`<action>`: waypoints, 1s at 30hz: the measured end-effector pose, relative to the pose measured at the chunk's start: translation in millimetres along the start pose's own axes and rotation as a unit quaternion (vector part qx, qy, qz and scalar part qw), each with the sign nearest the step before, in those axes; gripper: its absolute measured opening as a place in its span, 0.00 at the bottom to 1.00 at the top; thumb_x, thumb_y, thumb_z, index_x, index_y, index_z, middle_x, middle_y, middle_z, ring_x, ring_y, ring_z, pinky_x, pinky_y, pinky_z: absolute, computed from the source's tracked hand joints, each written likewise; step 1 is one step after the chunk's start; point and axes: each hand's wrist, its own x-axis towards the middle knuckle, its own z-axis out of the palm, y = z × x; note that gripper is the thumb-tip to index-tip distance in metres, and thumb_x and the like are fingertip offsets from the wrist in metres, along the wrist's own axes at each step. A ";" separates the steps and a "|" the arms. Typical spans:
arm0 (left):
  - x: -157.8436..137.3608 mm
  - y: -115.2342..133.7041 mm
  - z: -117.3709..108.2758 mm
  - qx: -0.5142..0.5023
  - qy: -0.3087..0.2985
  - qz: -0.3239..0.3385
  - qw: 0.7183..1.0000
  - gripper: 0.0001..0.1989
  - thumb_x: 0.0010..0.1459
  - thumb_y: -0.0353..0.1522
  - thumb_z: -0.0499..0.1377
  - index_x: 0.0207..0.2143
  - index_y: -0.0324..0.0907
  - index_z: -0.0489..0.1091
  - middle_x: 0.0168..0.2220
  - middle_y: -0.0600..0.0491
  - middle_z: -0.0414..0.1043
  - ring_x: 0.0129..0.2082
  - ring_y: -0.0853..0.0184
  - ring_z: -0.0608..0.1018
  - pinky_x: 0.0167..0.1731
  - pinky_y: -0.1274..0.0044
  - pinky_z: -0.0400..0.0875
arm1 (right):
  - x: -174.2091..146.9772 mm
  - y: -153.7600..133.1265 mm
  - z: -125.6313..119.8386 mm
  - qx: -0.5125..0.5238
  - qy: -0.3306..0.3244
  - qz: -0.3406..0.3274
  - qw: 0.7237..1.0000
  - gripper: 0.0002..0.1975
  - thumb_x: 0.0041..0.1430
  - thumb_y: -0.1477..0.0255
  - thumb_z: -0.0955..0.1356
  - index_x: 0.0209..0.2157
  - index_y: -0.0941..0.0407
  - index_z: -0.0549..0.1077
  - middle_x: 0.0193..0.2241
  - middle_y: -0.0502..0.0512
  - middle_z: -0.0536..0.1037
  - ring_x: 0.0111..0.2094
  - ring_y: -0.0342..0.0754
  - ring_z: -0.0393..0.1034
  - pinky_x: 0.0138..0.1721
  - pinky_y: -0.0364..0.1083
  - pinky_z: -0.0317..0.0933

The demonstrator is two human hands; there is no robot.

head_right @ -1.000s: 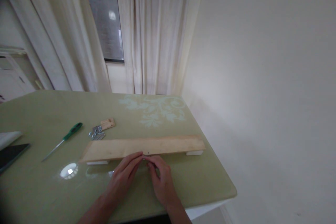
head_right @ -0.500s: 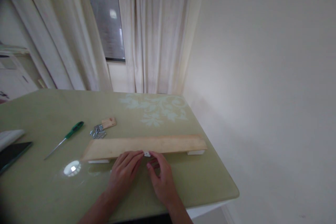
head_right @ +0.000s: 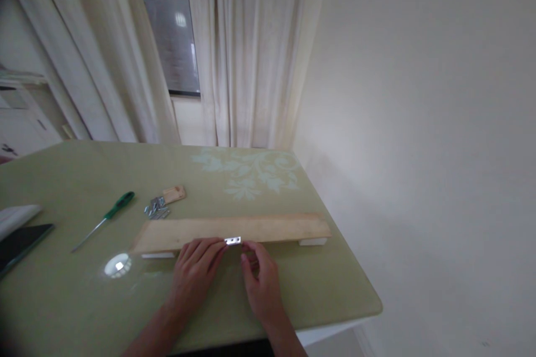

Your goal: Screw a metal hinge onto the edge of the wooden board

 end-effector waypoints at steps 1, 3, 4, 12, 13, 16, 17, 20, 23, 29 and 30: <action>-0.8 -0.6 0.1 -0.001 -0.003 -0.001 1.000 0.10 0.76 0.30 0.57 0.45 0.45 0.79 0.41 0.52 0.84 0.40 0.61 0.81 0.45 0.68 0.70 | 0.0 -0.1 0.0 -0.003 -0.006 -0.003 1.000 0.16 0.73 0.59 0.69 0.54 0.51 0.81 0.49 0.61 0.86 0.43 0.54 0.83 0.44 0.49 0.77; -2.1 -1.7 0.2 0.000 -0.005 -0.002 1.000 0.10 0.77 0.31 0.56 0.45 0.45 0.79 0.41 0.52 0.84 0.41 0.61 0.81 0.45 0.68 0.70 | -0.1 -0.6 0.2 -0.011 -0.012 -0.007 1.000 0.17 0.73 0.59 0.69 0.55 0.51 0.81 0.48 0.61 0.86 0.42 0.54 0.83 0.43 0.49 0.77; -2.5 -2.1 0.3 0.003 -0.004 -0.003 1.000 0.10 0.77 0.31 0.56 0.45 0.45 0.78 0.41 0.52 0.84 0.41 0.61 0.81 0.45 0.67 0.69 | -0.2 -1.0 0.4 -0.013 -0.015 -0.009 1.000 0.17 0.73 0.59 0.69 0.55 0.51 0.81 0.47 0.60 0.86 0.41 0.54 0.83 0.43 0.49 0.77; -5.1 -4.3 0.8 0.021 -0.001 -0.022 1.000 0.10 0.77 0.34 0.57 0.47 0.45 0.79 0.44 0.51 0.85 0.43 0.59 0.81 0.46 0.65 0.69 | -0.4 -4.0 -0.3 -0.020 -0.020 -0.013 1.000 0.17 0.74 0.60 0.68 0.55 0.52 0.82 0.46 0.61 0.87 0.40 0.53 0.83 0.43 0.49 0.77; -5.7 -4.5 1.0 0.020 0.000 -0.023 1.000 0.10 0.77 0.34 0.57 0.47 0.45 0.79 0.44 0.51 0.85 0.43 0.59 0.82 0.46 0.65 0.69 | -0.5 -4.4 -0.4 -0.020 -0.019 -0.014 1.000 0.17 0.74 0.60 0.68 0.55 0.52 0.82 0.46 0.61 0.87 0.40 0.53 0.83 0.43 0.49 0.77; -6.7 -4.5 0.5 0.017 -0.002 -0.029 0.999 0.10 0.77 0.34 0.57 0.47 0.46 0.80 0.44 0.51 0.85 0.43 0.59 0.82 0.46 0.65 0.69 | -0.7 -5.3 -0.6 -0.018 -0.021 -0.018 0.999 0.17 0.74 0.60 0.68 0.55 0.52 0.82 0.45 0.60 0.87 0.39 0.53 0.83 0.42 0.49 0.77; -6.6 -4.3 0.0 0.016 -0.004 -0.030 0.999 0.10 0.77 0.34 0.57 0.47 0.46 0.80 0.44 0.51 0.85 0.43 0.59 0.82 0.46 0.65 0.69 | -0.8 -5.4 -0.7 -0.017 -0.022 -0.018 0.999 0.17 0.74 0.60 0.68 0.55 0.52 0.82 0.44 0.60 0.87 0.38 0.53 0.83 0.41 0.49 0.77; -5.7 -3.2 -1.9 0.012 -0.006 -0.029 0.999 0.09 0.76 0.34 0.58 0.46 0.46 0.80 0.44 0.52 0.85 0.43 0.59 0.82 0.47 0.65 0.68 | -0.9 -5.1 -0.6 -0.018 -0.028 -0.011 0.999 0.17 0.74 0.60 0.68 0.56 0.52 0.81 0.44 0.59 0.87 0.36 0.52 0.82 0.39 0.48 0.77; -4.8 -2.2 -3.2 0.008 -0.004 -0.030 1.000 0.10 0.76 0.34 0.58 0.44 0.47 0.80 0.43 0.52 0.85 0.42 0.59 0.82 0.47 0.65 0.68 | -0.8 -4.6 -0.5 -0.019 -0.030 -0.005 0.999 0.17 0.74 0.61 0.68 0.56 0.51 0.81 0.43 0.59 0.87 0.35 0.52 0.82 0.37 0.48 0.76; -4.0 -1.3 -4.4 0.002 0.000 -0.027 1.000 0.08 0.75 0.33 0.60 0.42 0.46 0.80 0.41 0.53 0.85 0.42 0.59 0.81 0.47 0.65 0.67 | -0.4 -5.6 -0.3 -0.013 -0.025 -0.008 1.000 0.16 0.73 0.62 0.69 0.56 0.51 0.81 0.44 0.58 0.86 0.35 0.51 0.81 0.37 0.47 0.76; -3.6 -1.1 -4.8 0.003 0.001 -0.028 1.000 0.08 0.75 0.33 0.60 0.42 0.46 0.80 0.41 0.53 0.85 0.41 0.59 0.81 0.47 0.65 0.67 | -0.3 -6.0 -0.3 -0.013 -0.025 -0.010 1.000 0.16 0.73 0.62 0.69 0.56 0.52 0.81 0.44 0.58 0.86 0.35 0.51 0.81 0.37 0.47 0.76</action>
